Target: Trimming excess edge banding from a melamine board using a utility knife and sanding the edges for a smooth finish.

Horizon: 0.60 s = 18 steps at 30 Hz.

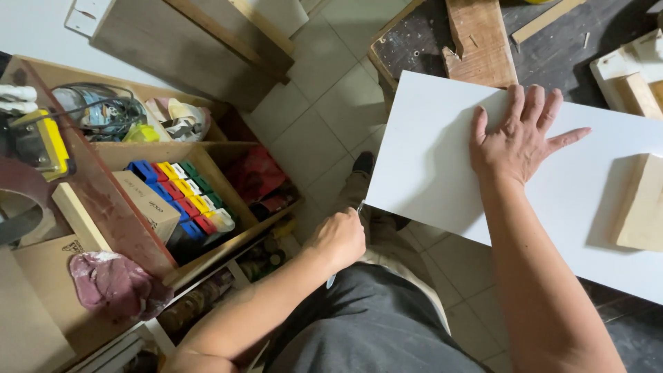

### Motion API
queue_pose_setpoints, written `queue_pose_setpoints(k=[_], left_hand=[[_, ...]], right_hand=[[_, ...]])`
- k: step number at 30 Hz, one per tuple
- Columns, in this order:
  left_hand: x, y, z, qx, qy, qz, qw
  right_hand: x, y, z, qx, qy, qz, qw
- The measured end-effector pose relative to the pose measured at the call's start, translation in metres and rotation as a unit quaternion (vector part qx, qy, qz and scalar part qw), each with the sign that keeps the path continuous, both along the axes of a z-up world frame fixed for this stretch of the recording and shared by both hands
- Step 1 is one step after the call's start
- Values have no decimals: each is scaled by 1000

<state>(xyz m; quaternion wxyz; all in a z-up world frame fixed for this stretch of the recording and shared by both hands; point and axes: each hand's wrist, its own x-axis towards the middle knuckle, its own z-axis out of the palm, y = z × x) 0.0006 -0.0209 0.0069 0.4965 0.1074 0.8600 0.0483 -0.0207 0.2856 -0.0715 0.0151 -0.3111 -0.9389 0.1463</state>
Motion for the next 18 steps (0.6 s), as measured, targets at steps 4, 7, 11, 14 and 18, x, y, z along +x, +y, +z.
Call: queue_pose_setpoints(k=[4,7,11,14,18], left_hand=[[-2,4,4,-4,-21,13,1000],[4,2,-11,-10,-5,17,1000],[5,2,-9,-11,9,14,1000],[12,-6,-33,3,51,-12,999],[3,7,-2,-4,4,32,999]], right_hand=[[2,2,-5,2,15,5,1000],[2,2,-3,-3,25,7,1000],[2,1,-2,-6,22,5,1000],[1,1,1,-6,14,6,1000],[2,0,1,-8,17,9,1000]])
